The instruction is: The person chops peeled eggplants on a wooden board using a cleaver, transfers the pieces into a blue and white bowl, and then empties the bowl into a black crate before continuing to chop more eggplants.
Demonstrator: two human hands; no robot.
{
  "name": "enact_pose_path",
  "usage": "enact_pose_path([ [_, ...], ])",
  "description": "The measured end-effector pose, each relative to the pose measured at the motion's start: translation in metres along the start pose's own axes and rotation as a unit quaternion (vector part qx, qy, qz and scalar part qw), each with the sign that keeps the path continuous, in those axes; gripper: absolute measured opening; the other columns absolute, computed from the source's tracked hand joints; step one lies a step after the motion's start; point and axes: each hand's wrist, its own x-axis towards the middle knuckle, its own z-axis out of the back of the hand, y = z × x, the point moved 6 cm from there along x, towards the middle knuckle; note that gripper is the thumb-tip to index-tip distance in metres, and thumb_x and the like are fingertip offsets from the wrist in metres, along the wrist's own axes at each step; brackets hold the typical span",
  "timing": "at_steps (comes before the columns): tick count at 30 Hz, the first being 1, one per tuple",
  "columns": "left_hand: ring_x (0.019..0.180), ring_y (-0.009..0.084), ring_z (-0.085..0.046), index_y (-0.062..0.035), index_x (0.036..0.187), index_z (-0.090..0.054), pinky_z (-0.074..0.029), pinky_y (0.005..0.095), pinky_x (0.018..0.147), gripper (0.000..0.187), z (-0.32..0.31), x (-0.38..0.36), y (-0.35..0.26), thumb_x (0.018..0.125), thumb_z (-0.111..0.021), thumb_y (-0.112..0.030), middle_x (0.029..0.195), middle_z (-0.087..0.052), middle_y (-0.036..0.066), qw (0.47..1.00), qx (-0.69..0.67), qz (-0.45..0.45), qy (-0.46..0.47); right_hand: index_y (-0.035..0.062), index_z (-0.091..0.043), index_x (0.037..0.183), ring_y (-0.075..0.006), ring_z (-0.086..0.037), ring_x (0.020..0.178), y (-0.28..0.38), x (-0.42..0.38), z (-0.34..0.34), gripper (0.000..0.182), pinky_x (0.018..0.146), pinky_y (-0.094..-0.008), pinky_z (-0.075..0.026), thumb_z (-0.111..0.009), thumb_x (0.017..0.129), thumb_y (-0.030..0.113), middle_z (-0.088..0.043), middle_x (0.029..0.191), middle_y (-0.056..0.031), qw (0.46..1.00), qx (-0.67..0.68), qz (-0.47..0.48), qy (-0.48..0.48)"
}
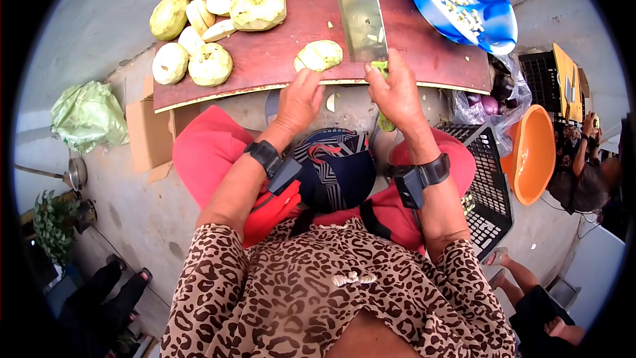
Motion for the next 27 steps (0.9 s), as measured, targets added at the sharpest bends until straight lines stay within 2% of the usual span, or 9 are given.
enact_pose_path([
  [2, 0.065, 0.0235, -0.056, -0.0039, 0.099, -0.058, -0.047, 0.0319, 0.061, 0.022, 0.006, 0.007, 0.013, 0.079, -0.066, 0.000, 0.087, -0.054, 0.011, 0.999, 0.003, 0.038, -0.020, -0.0020, -0.054, 0.096, -0.0361, -0.063, 0.065, -0.012, 0.001, -0.004, 0.018, 0.059, -0.0424, -0.048, -0.061, 0.086, 0.012, -0.063, 0.074, -0.0214, 0.999, -0.033, -0.030, 0.023],
  [5, 0.064, 0.0190, -0.054, -0.0027, 0.099, -0.059, -0.047, 0.0296, 0.062, 0.020, 0.016, 0.019, 0.026, 0.080, -0.066, -0.001, 0.085, -0.053, 0.009, 0.991, -0.066, 0.113, 0.008, -0.0025, -0.057, 0.098, -0.0226, -0.063, 0.060, -0.034, 0.003, -0.016, 0.020, 0.056, -0.0372, -0.048, -0.062, 0.086, 0.012, -0.064, 0.072, -0.0152, 0.989, 0.037, -0.126, 0.066],
  [8, 0.067, 0.0141, -0.055, -0.0009, 0.100, -0.060, -0.047, 0.0269, 0.063, 0.020, 0.037, 0.036, 0.016, 0.080, -0.066, -0.001, 0.086, -0.055, 0.007, 0.991, -0.106, 0.077, 0.024, -0.0011, -0.059, 0.100, -0.0114, -0.057, 0.057, -0.073, 0.010, -0.029, 0.019, 0.052, -0.0302, -0.046, -0.064, 0.086, 0.012, -0.063, 0.071, -0.0073, 0.978, 0.099, -0.173, 0.068],
  [11, 0.066, 0.0107, -0.053, -0.0009, 0.100, -0.061, -0.046, 0.0235, 0.061, 0.020, 0.091, 0.062, -0.016, 0.081, -0.067, -0.001, 0.087, -0.056, 0.005, 0.994, -0.100, 0.027, 0.046, 0.0016, -0.058, 0.097, -0.0088, -0.049, 0.050, -0.099, 0.010, -0.027, 0.016, 0.045, -0.0256, -0.040, -0.063, 0.089, 0.014, -0.056, 0.066, -0.0015, 0.956, 0.189, -0.224, 0.025],
  [16, 0.064, 0.0097, -0.050, -0.0013, 0.101, -0.062, -0.044, 0.0225, 0.060, 0.021, 0.118, 0.071, 0.000, 0.081, -0.067, -0.001, 0.084, -0.056, 0.004, 0.997, -0.067, 0.000, 0.034, 0.0030, -0.060, 0.099, -0.0082, -0.049, 0.052, -0.114, 0.015, -0.010, 0.018, 0.048, -0.0255, -0.039, -0.065, 0.088, 0.016, -0.056, 0.065, -0.0005, 0.944, 0.223, -0.239, 0.050],
  [19, 0.068, 0.0141, -0.054, -0.0007, 0.101, -0.062, -0.046, 0.0262, 0.063, 0.021, 0.119, 0.065, 0.019, 0.081, -0.067, -0.003, 0.087, -0.058, 0.006, 0.997, -0.048, 0.039, 0.045, 0.0025, -0.060, 0.099, -0.0079, -0.050, 0.052, -0.114, 0.017, 0.001, 0.019, 0.048, -0.0258, -0.040, -0.064, 0.088, 0.017, -0.057, 0.065, -0.0004, 0.952, 0.156, -0.259, 0.055],
  [23, 0.083, 0.0278, -0.060, -0.0011, 0.105, -0.060, -0.049, 0.0351, 0.073, 0.028, 0.109, 0.062, 0.031, 0.080, -0.069, -0.007, 0.096, -0.061, 0.013, 0.991, -0.015, 0.026, 0.128, -0.0023, -0.060, 0.104, -0.0213, -0.059, 0.056, -0.122, 0.027, 0.019, 0.032, 0.054, -0.0337, -0.048, -0.067, 0.084, 0.021, -0.062, 0.066, -0.0085, 0.963, -0.143, -0.224, 0.046],
  [24, 0.087, 0.0313, -0.060, -0.0015, 0.107, -0.059, -0.049, 0.0375, 0.076, 0.030, 0.107, 0.062, 0.031, 0.079, -0.069, -0.008, 0.098, -0.061, 0.015, 0.989, 0.013, 0.024, 0.148, -0.0031, -0.061, 0.098, -0.0334, -0.062, 0.067, -0.144, 0.032, 0.025, 0.030, 0.064, -0.0427, -0.050, -0.067, 0.082, 0.021, -0.063, 0.071, -0.0139, 0.951, -0.300, -0.069, -0.020],
  [27, 0.094, 0.0369, -0.059, -0.0032, 0.112, -0.058, -0.049, 0.0426, 0.081, 0.036, 0.103, 0.058, 0.032, 0.079, -0.069, -0.012, 0.104, -0.061, 0.018, 0.979, 0.079, 0.017, 0.187, -0.0020, -0.061, 0.091, -0.0389, -0.061, 0.078, -0.091, 0.020, 0.028, 0.023, 0.073, -0.0476, -0.049, -0.066, 0.082, 0.019, -0.062, 0.077, -0.0173, 0.842, -0.517, 0.037, -0.150],
])
